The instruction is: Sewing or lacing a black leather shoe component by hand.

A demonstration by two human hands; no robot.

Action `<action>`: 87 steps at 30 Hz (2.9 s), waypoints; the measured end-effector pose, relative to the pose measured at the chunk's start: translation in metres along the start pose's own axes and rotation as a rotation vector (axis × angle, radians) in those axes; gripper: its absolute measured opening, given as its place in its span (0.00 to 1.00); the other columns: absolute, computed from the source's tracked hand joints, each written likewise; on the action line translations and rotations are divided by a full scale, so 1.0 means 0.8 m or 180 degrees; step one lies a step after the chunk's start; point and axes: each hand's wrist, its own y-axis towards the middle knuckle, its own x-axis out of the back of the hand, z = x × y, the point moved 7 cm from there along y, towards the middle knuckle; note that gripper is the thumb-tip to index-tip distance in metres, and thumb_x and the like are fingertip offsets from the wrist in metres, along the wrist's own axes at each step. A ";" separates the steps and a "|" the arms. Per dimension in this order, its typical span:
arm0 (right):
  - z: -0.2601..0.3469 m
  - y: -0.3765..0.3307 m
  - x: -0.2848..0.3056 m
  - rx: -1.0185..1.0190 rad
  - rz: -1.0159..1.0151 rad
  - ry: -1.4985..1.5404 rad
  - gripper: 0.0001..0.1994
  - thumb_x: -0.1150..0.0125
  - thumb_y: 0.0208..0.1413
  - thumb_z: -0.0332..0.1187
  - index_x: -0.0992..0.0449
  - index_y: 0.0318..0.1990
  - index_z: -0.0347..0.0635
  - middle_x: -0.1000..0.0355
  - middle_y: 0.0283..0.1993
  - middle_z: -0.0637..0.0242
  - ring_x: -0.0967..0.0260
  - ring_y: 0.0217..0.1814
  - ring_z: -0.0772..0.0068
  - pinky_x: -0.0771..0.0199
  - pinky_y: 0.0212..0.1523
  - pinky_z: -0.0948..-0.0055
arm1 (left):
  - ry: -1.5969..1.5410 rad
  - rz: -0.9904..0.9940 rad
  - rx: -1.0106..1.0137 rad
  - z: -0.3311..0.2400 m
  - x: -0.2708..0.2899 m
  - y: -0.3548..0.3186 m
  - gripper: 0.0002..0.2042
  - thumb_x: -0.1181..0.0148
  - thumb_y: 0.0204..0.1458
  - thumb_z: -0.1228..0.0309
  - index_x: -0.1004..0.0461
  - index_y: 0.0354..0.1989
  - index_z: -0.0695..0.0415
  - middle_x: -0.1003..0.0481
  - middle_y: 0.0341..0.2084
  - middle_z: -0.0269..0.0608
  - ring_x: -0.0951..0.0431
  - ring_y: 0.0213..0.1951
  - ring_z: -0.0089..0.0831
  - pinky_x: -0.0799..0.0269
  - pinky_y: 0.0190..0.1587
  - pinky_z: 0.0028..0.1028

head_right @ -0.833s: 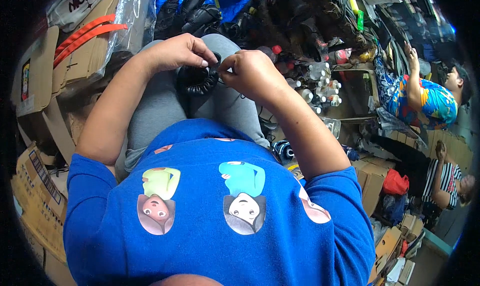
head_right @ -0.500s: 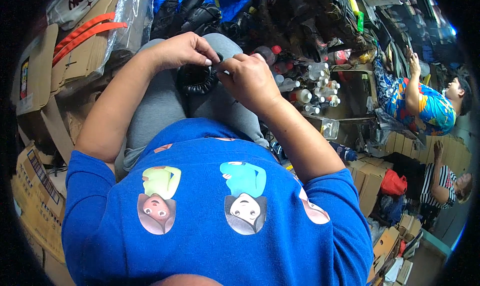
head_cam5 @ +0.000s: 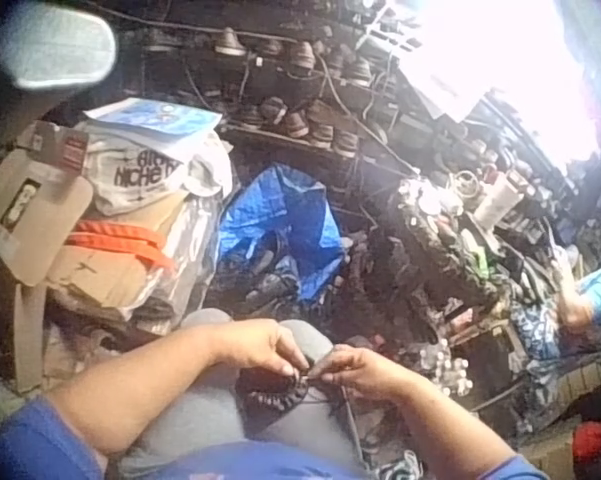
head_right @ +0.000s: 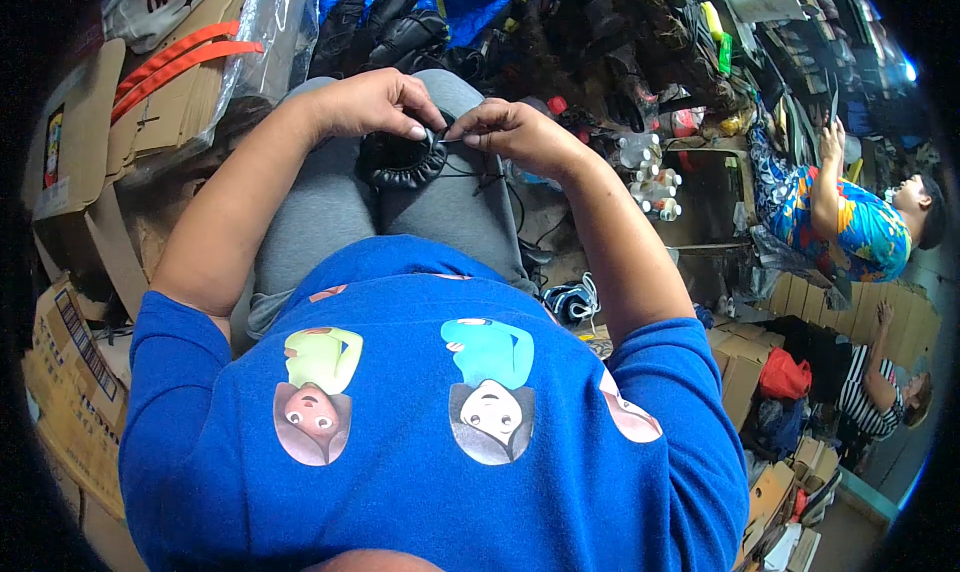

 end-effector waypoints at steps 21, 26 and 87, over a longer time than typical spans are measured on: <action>0.055 -0.050 -0.043 0.0482 -0.1359 -0.1627 0.16 0.38 0.42 0.27 0.20 0.41 0.54 0.33 0.29 0.60 0.32 0.32 0.58 0.32 0.34 0.65 | 0.1781 -0.2317 0.0127 -0.040 -0.023 -0.112 0.07 0.38 0.42 0.74 0.20 0.32 0.53 0.29 0.24 0.38 0.28 0.33 0.34 0.33 0.40 0.31; 0.052 -0.055 -0.046 0.0406 -0.1484 -0.1626 0.18 0.40 0.42 0.25 0.20 0.43 0.55 0.34 0.29 0.61 0.33 0.35 0.59 0.33 0.40 0.67 | 0.1899 -0.2483 0.0070 -0.043 -0.027 -0.109 0.06 0.38 0.42 0.72 0.20 0.30 0.52 0.28 0.24 0.35 0.28 0.35 0.34 0.37 0.42 0.35; -0.010 -0.027 -0.016 -0.0307 -0.0552 0.0979 0.10 0.34 0.50 0.34 0.26 0.35 0.38 0.32 0.36 0.73 0.36 0.39 0.83 0.37 0.41 0.79 | 0.0730 -0.1591 0.0809 -0.029 -0.017 -0.072 0.08 0.44 0.49 0.74 0.28 0.37 0.61 0.27 0.27 0.44 0.26 0.31 0.34 0.32 0.37 0.30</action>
